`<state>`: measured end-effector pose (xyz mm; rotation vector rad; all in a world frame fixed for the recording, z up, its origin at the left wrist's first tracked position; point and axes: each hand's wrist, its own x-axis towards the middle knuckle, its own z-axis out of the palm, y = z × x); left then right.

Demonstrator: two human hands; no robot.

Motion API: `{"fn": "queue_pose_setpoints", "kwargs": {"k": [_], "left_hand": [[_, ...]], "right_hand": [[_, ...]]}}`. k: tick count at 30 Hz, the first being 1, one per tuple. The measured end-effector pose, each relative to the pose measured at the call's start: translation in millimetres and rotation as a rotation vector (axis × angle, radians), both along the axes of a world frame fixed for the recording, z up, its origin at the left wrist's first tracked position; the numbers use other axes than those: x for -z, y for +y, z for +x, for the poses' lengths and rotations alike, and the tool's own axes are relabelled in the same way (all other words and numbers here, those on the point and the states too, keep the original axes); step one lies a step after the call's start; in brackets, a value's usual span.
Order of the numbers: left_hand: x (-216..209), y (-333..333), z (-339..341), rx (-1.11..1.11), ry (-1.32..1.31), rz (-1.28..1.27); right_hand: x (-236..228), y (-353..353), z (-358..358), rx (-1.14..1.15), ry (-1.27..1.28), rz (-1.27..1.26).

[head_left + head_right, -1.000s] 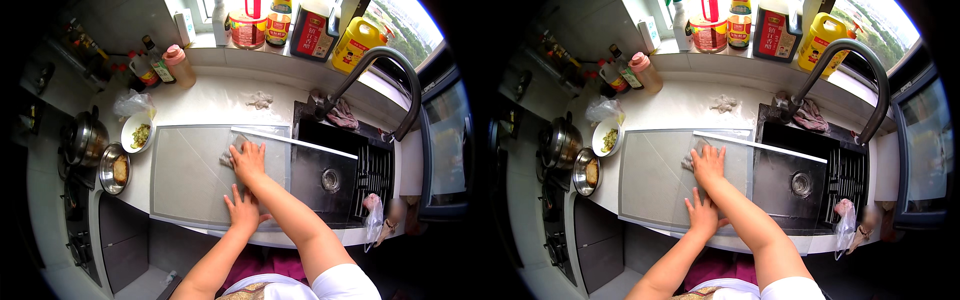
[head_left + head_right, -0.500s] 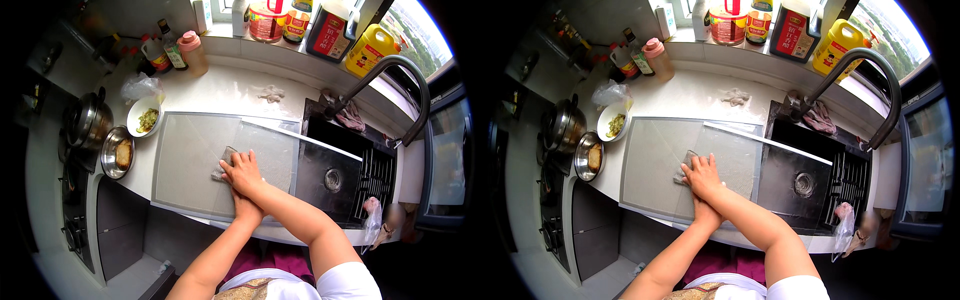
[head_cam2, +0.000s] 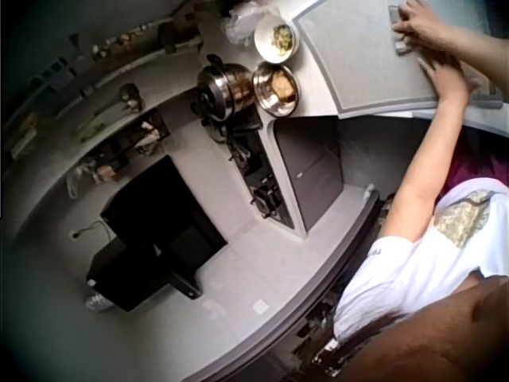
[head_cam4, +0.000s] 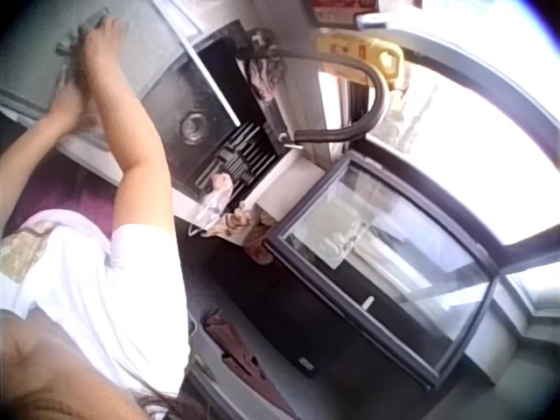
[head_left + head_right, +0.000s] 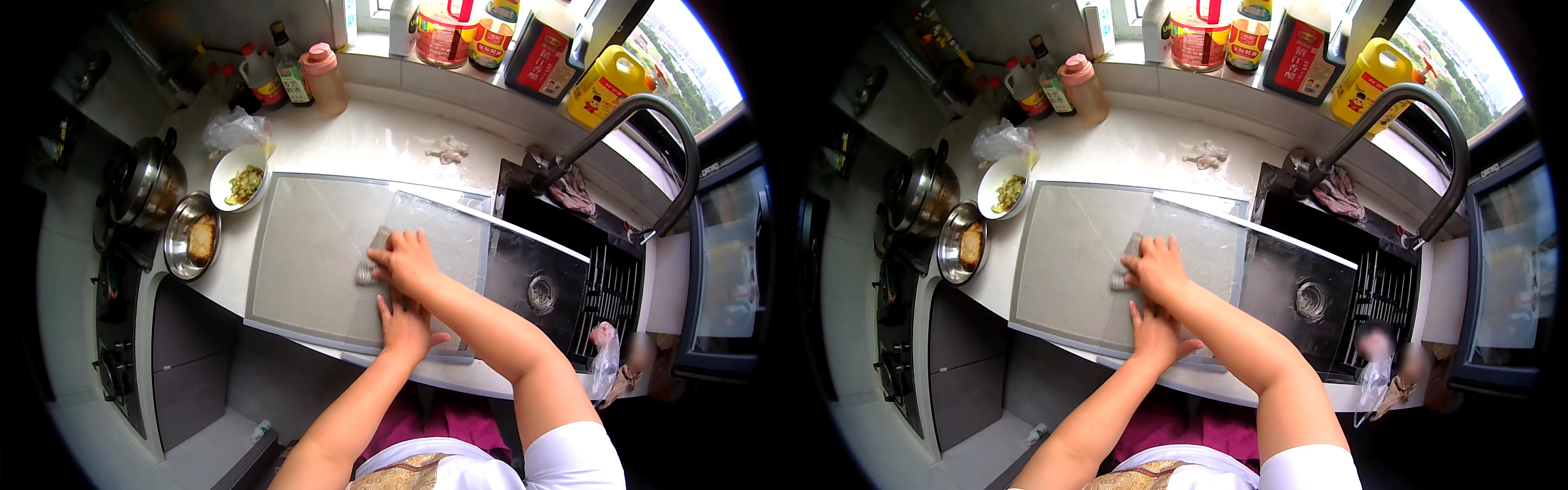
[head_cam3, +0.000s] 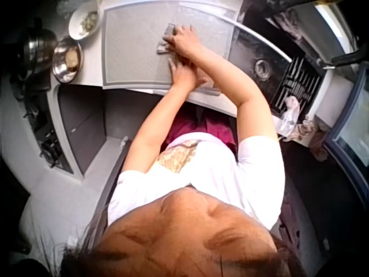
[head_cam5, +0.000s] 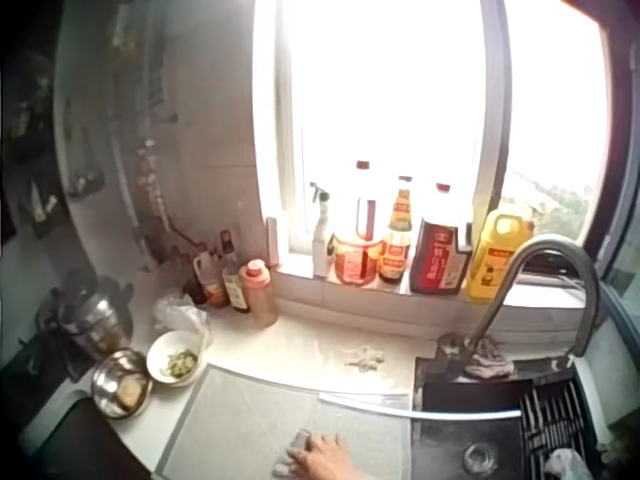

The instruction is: The person cleans a glass pane and its plastic frame components in a kitchen sink using a sponge and water, scrubbing both sides of the glass and rinsing the parts.

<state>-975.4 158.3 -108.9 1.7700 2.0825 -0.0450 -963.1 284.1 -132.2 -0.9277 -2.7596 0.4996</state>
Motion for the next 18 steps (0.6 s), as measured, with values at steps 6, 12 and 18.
{"fn": "queue_pose_setpoints", "kwargs": {"k": [6,12,18], "left_hand": [[-2,-1,2,0.019,0.000,0.010],[-2,1,6,0.014,0.023,-0.001],[-4,1,6,0.010,0.010,-0.021]], "right_hand": [[9,80,17,0.567,-0.027,0.217],[22,98,167,0.673,-0.035,0.176],[-3,121,280,0.822,-0.121,-0.305]]}}
